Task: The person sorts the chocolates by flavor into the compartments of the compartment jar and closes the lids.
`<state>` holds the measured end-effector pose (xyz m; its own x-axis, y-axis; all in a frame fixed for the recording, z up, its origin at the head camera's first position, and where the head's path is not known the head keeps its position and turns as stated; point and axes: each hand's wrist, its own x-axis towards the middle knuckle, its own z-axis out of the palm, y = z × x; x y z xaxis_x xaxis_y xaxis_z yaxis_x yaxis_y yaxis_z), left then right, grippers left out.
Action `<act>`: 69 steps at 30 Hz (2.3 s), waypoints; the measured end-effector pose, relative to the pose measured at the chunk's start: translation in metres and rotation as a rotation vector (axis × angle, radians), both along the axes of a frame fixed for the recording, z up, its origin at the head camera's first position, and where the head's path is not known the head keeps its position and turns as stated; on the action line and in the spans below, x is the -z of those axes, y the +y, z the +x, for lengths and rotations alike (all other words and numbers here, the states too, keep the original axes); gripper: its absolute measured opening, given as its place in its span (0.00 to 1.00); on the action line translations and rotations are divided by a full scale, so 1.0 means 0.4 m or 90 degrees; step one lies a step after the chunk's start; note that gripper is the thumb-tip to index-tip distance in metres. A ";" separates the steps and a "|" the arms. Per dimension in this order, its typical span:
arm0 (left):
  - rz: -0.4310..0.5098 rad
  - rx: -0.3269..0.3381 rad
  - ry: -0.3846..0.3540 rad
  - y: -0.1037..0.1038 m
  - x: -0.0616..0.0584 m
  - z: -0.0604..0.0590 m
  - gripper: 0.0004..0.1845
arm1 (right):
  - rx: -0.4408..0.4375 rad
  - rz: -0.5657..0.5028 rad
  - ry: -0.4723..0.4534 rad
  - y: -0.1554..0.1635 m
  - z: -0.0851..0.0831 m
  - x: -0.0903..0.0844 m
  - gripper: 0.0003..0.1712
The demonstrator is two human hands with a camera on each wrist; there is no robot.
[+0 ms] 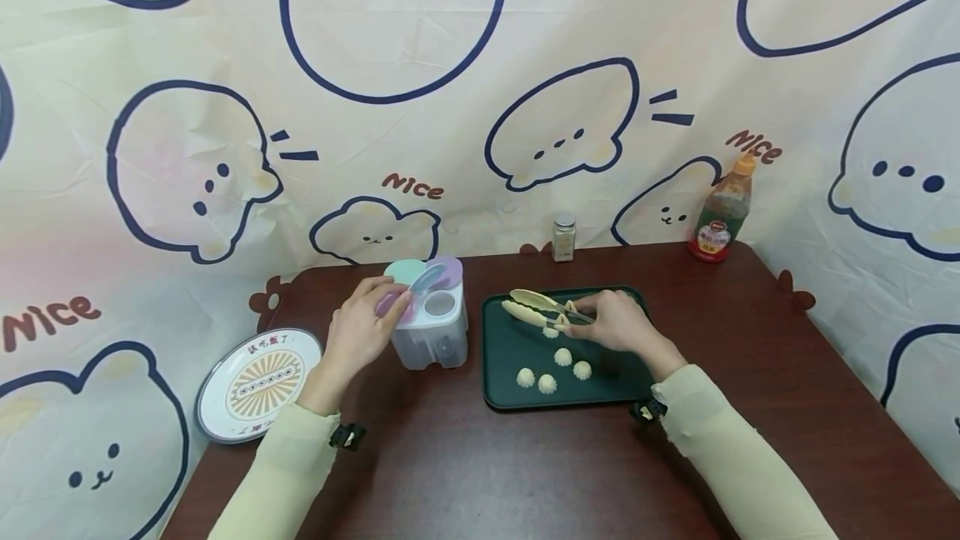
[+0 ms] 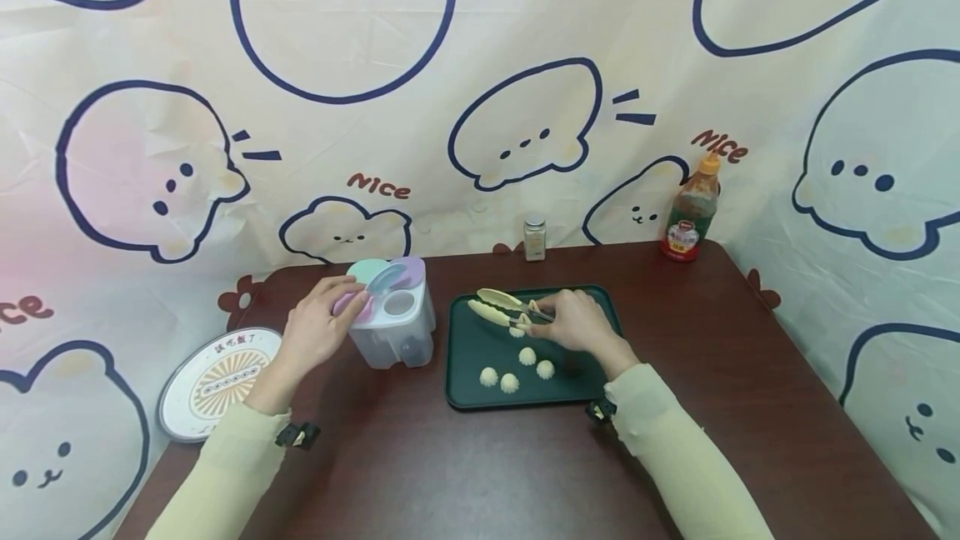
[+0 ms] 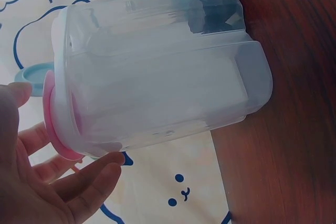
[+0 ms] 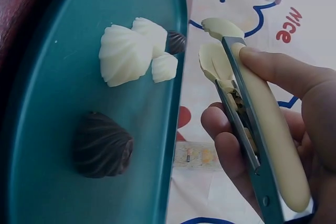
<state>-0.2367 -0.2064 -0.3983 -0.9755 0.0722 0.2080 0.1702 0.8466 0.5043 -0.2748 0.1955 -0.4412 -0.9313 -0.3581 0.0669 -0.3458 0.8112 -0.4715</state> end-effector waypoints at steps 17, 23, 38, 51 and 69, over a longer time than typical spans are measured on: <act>0.002 0.005 0.004 0.001 -0.003 0.003 0.32 | 0.008 0.039 -0.027 -0.012 -0.008 0.011 0.26; 0.003 0.006 0.002 0.000 -0.002 0.002 0.32 | 0.017 0.057 -0.027 -0.019 -0.008 0.003 0.28; -0.002 0.001 0.000 0.001 -0.004 0.002 0.32 | 0.019 0.082 -0.022 -0.022 -0.015 0.002 0.28; 0.003 0.001 0.008 0.003 -0.002 0.000 0.30 | 0.011 0.084 -0.012 -0.030 -0.012 0.008 0.23; 0.007 -0.006 0.003 0.003 -0.002 0.000 0.31 | 0.005 -0.002 -0.039 -0.012 -0.008 0.003 0.23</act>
<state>-0.2368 -0.2053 -0.3976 -0.9752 0.0614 0.2127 0.1648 0.8428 0.5123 -0.2778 0.1906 -0.4424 -0.9362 -0.3512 0.0114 -0.3106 0.8119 -0.4943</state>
